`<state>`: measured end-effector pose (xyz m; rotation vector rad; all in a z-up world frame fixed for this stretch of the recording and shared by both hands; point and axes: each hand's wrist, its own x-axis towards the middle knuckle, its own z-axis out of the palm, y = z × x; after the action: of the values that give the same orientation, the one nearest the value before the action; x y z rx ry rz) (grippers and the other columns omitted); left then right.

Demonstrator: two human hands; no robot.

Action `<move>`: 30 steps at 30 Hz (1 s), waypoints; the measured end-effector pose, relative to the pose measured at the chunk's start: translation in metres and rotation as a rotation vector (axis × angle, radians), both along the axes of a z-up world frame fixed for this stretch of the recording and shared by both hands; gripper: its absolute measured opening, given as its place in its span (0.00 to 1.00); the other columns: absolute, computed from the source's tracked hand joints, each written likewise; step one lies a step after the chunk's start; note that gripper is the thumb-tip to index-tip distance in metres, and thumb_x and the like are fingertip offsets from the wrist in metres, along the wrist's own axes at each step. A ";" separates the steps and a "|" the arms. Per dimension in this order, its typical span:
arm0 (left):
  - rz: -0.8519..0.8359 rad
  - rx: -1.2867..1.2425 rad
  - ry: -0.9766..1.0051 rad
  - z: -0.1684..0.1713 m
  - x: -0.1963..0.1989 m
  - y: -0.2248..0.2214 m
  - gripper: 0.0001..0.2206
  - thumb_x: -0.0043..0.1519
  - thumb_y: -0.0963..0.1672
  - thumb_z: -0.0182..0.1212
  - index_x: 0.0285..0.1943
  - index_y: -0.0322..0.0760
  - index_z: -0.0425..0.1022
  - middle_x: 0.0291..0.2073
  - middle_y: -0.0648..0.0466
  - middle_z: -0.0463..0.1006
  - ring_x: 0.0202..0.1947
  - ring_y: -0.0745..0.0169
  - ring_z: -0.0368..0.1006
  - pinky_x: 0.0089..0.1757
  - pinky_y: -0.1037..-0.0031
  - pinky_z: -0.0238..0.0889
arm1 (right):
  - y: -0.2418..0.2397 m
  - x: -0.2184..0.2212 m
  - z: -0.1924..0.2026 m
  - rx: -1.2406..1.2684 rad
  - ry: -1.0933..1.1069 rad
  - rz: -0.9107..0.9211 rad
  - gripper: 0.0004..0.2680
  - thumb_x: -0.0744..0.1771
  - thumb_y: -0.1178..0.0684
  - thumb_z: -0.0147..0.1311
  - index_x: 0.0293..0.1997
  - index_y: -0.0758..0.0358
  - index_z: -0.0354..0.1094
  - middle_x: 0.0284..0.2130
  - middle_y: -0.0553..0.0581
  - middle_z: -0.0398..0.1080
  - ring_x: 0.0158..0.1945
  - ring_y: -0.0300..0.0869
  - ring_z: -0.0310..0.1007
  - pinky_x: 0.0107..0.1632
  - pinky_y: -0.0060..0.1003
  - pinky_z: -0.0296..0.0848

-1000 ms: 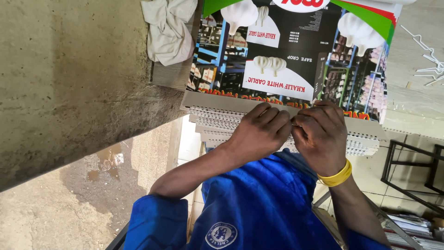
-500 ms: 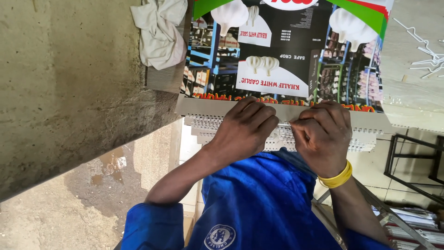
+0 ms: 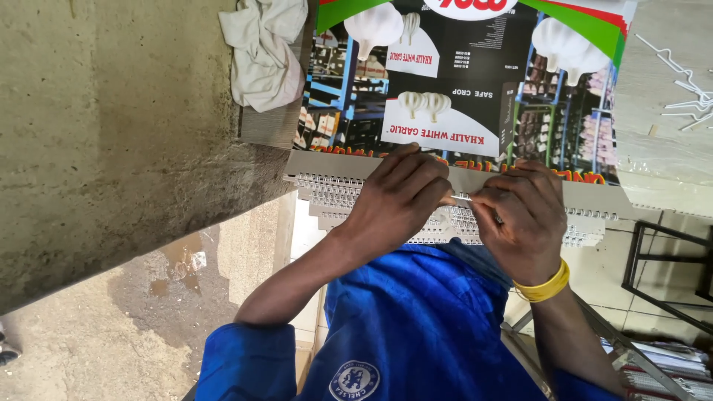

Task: The person inserts white plastic wire ties through pre-punched holes in a stack of printed calendar pages, then bends the wire ends to secure the pages together. The person repeats this process for multiple calendar units.

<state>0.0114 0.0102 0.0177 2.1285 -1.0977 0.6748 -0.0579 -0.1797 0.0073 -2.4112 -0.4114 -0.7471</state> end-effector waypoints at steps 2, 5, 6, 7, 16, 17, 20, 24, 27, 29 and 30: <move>-0.010 -0.002 0.001 -0.001 -0.001 -0.007 0.09 0.67 0.40 0.56 0.32 0.37 0.72 0.33 0.53 0.71 0.36 0.53 0.74 0.54 0.57 0.70 | 0.000 0.000 -0.002 -0.016 0.009 -0.006 0.06 0.67 0.65 0.67 0.34 0.62 0.74 0.31 0.56 0.73 0.38 0.53 0.73 0.58 0.54 0.75; 0.005 -0.026 0.004 -0.014 -0.004 -0.011 0.09 0.66 0.42 0.59 0.31 0.37 0.72 0.31 0.54 0.70 0.36 0.54 0.75 0.55 0.56 0.69 | 0.001 0.002 0.001 -0.008 0.018 0.005 0.06 0.67 0.64 0.66 0.35 0.62 0.73 0.31 0.57 0.72 0.39 0.54 0.73 0.58 0.54 0.76; 0.013 -0.054 0.011 -0.020 -0.004 -0.013 0.11 0.67 0.44 0.59 0.31 0.38 0.71 0.31 0.54 0.69 0.36 0.54 0.74 0.55 0.57 0.69 | 0.000 0.002 0.003 0.010 0.024 0.008 0.05 0.68 0.63 0.66 0.35 0.63 0.72 0.31 0.57 0.72 0.39 0.54 0.73 0.58 0.53 0.75; 0.008 -0.057 0.013 -0.018 -0.007 -0.013 0.11 0.67 0.44 0.59 0.31 0.38 0.71 0.31 0.54 0.69 0.36 0.54 0.74 0.55 0.57 0.69 | -0.002 0.001 0.000 0.007 0.026 0.002 0.05 0.68 0.63 0.66 0.35 0.63 0.72 0.31 0.57 0.72 0.39 0.54 0.73 0.58 0.53 0.75; 0.130 0.066 0.022 -0.008 -0.010 0.022 0.09 0.70 0.39 0.52 0.55 0.41 0.76 0.29 0.56 0.71 0.30 0.59 0.75 0.43 0.68 0.76 | -0.013 0.006 0.003 0.018 0.044 0.002 0.04 0.68 0.59 0.68 0.38 0.60 0.75 0.33 0.55 0.73 0.39 0.54 0.72 0.55 0.52 0.72; 0.136 0.107 -0.035 -0.001 -0.009 0.023 0.09 0.68 0.38 0.54 0.53 0.41 0.77 0.27 0.57 0.72 0.29 0.61 0.76 0.42 0.71 0.76 | -0.013 0.008 0.002 0.014 0.038 0.008 0.05 0.68 0.59 0.69 0.38 0.61 0.75 0.33 0.56 0.73 0.39 0.54 0.72 0.54 0.51 0.71; 0.138 0.145 -0.112 0.004 -0.006 0.025 0.11 0.66 0.36 0.54 0.52 0.41 0.77 0.26 0.57 0.73 0.28 0.63 0.76 0.44 0.71 0.76 | -0.014 0.013 0.005 -0.037 0.051 0.026 0.04 0.68 0.57 0.69 0.39 0.59 0.76 0.33 0.55 0.73 0.38 0.53 0.73 0.53 0.50 0.71; -0.078 0.221 0.080 0.017 -0.003 0.040 0.09 0.70 0.37 0.55 0.56 0.36 0.76 0.48 0.48 0.81 0.46 0.53 0.77 0.57 0.58 0.68 | -0.026 0.023 0.019 -0.160 0.193 0.117 0.06 0.68 0.56 0.71 0.39 0.59 0.75 0.39 0.56 0.77 0.42 0.50 0.74 0.46 0.46 0.66; -0.048 0.182 0.019 0.029 -0.007 0.039 0.09 0.73 0.38 0.50 0.56 0.36 0.76 0.60 0.47 0.76 0.55 0.49 0.78 0.59 0.57 0.68 | -0.041 0.061 0.046 -0.137 0.394 0.279 0.04 0.67 0.57 0.67 0.38 0.56 0.74 0.32 0.49 0.74 0.33 0.43 0.73 0.39 0.39 0.68; -0.075 0.141 0.039 0.029 -0.010 0.035 0.11 0.71 0.37 0.48 0.56 0.36 0.75 0.59 0.47 0.75 0.54 0.49 0.77 0.59 0.56 0.69 | -0.066 0.101 0.038 -0.226 0.419 0.253 0.05 0.68 0.50 0.66 0.41 0.56 0.76 0.36 0.49 0.77 0.36 0.44 0.75 0.41 0.39 0.68; -0.101 0.104 0.072 0.029 -0.013 0.032 0.12 0.70 0.36 0.46 0.55 0.36 0.74 0.59 0.47 0.75 0.53 0.49 0.77 0.58 0.56 0.70 | -0.079 0.122 0.035 -0.308 0.455 0.230 0.09 0.69 0.43 0.65 0.45 0.55 0.78 0.39 0.50 0.79 0.39 0.45 0.76 0.43 0.40 0.68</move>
<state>-0.0012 0.0426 0.0466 2.1505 -1.2149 0.5007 0.0638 -0.2586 0.0421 -2.6546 -0.6349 -0.0257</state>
